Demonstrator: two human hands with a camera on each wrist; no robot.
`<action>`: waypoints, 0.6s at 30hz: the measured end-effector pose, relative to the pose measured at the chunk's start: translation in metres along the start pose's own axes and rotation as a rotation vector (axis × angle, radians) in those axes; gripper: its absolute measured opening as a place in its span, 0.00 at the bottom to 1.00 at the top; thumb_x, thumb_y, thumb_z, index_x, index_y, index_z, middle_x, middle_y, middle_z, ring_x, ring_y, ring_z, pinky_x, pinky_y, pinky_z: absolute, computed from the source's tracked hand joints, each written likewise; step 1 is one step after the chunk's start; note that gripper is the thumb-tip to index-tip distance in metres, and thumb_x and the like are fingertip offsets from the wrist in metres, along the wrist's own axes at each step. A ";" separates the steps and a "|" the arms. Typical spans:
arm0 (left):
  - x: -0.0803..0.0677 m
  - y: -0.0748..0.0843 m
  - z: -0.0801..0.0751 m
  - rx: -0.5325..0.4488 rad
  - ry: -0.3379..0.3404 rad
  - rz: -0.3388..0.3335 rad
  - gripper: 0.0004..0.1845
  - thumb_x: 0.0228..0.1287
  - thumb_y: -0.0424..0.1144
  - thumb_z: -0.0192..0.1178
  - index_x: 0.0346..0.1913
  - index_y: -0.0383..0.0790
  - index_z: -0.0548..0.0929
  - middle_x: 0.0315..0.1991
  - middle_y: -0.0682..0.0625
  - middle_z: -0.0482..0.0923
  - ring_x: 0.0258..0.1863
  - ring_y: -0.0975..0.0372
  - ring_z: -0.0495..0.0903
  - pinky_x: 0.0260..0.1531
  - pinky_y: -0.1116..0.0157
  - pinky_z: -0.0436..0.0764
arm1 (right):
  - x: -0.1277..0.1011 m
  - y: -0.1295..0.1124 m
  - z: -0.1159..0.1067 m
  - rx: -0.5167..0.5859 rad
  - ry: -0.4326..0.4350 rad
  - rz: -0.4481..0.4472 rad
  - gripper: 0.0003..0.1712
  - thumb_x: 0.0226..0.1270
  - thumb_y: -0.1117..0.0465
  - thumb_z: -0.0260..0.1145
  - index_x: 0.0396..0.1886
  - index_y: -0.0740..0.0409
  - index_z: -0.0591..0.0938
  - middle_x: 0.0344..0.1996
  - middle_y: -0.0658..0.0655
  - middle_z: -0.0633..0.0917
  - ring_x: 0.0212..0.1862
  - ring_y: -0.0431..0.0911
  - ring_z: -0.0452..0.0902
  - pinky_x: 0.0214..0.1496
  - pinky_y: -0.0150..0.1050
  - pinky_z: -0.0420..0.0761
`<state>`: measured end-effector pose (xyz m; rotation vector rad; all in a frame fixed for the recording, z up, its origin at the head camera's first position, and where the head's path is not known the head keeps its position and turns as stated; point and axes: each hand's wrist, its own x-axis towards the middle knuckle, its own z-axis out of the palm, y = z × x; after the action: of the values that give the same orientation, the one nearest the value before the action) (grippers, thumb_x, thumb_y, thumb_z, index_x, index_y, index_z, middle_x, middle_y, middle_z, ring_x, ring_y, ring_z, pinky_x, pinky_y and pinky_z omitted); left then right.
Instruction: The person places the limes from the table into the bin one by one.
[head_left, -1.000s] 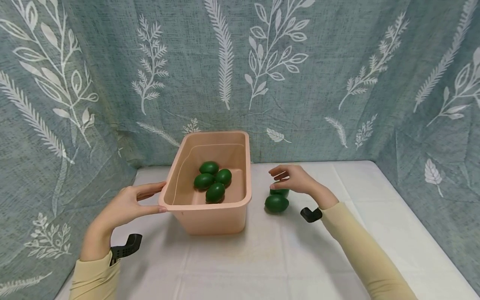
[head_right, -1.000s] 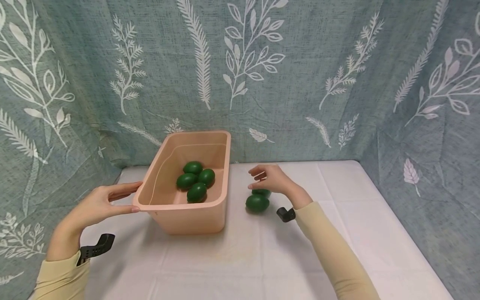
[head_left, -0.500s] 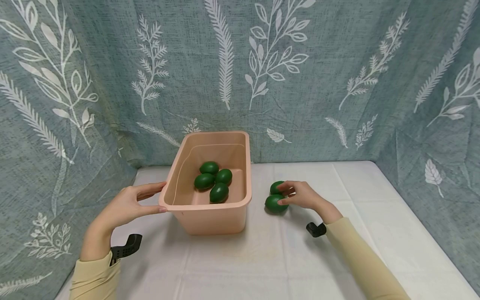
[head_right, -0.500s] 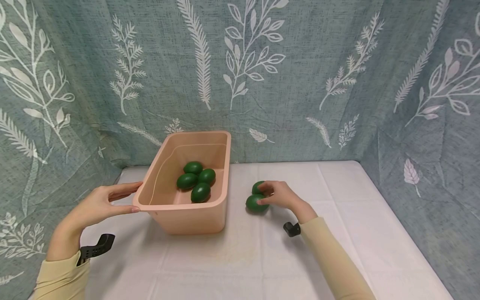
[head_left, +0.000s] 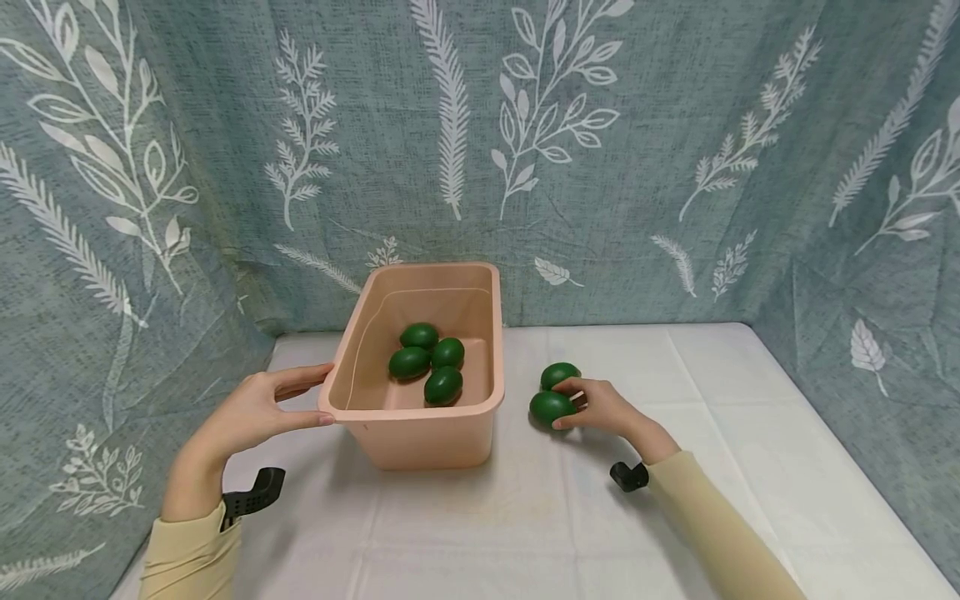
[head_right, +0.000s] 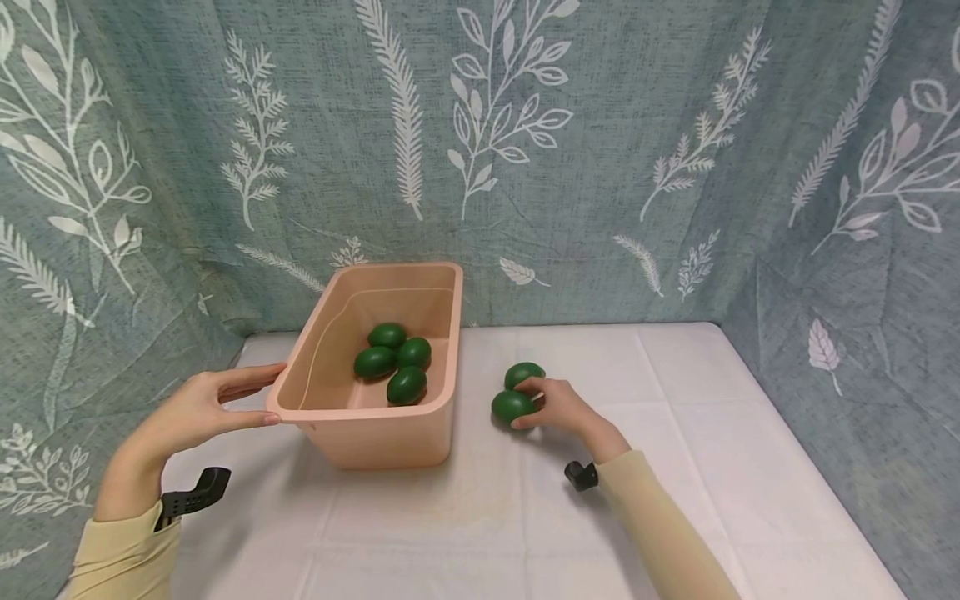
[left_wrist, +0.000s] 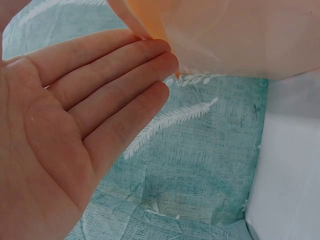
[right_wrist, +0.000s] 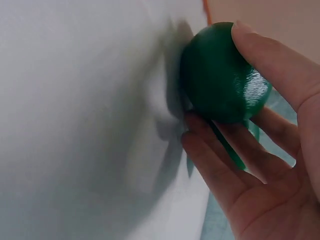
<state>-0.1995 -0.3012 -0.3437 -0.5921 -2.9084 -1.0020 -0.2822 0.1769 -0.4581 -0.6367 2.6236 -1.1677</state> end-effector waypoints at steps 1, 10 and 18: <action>0.000 0.000 0.000 0.001 0.002 0.001 0.36 0.55 0.52 0.68 0.67 0.47 0.71 0.63 0.49 0.73 0.62 0.48 0.72 0.57 0.57 0.77 | 0.000 0.000 0.001 0.003 -0.002 0.002 0.36 0.51 0.50 0.76 0.59 0.59 0.76 0.52 0.61 0.79 0.47 0.50 0.81 0.47 0.40 0.84; -0.001 0.000 0.000 0.009 0.007 0.000 0.37 0.55 0.53 0.68 0.67 0.47 0.71 0.63 0.51 0.73 0.62 0.49 0.72 0.57 0.61 0.77 | 0.001 -0.002 0.006 -0.027 0.013 0.009 0.35 0.52 0.52 0.76 0.59 0.57 0.76 0.52 0.60 0.80 0.45 0.48 0.82 0.45 0.40 0.83; -0.002 0.002 0.003 0.003 0.010 0.004 0.37 0.54 0.53 0.68 0.67 0.46 0.71 0.63 0.50 0.73 0.62 0.48 0.72 0.57 0.60 0.77 | -0.001 -0.004 0.006 -0.058 0.017 -0.002 0.34 0.51 0.52 0.76 0.58 0.56 0.77 0.52 0.59 0.80 0.44 0.48 0.81 0.45 0.40 0.83</action>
<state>-0.1971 -0.2991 -0.3451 -0.5913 -2.8983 -0.9967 -0.2783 0.1708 -0.4595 -0.6428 2.6802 -1.1054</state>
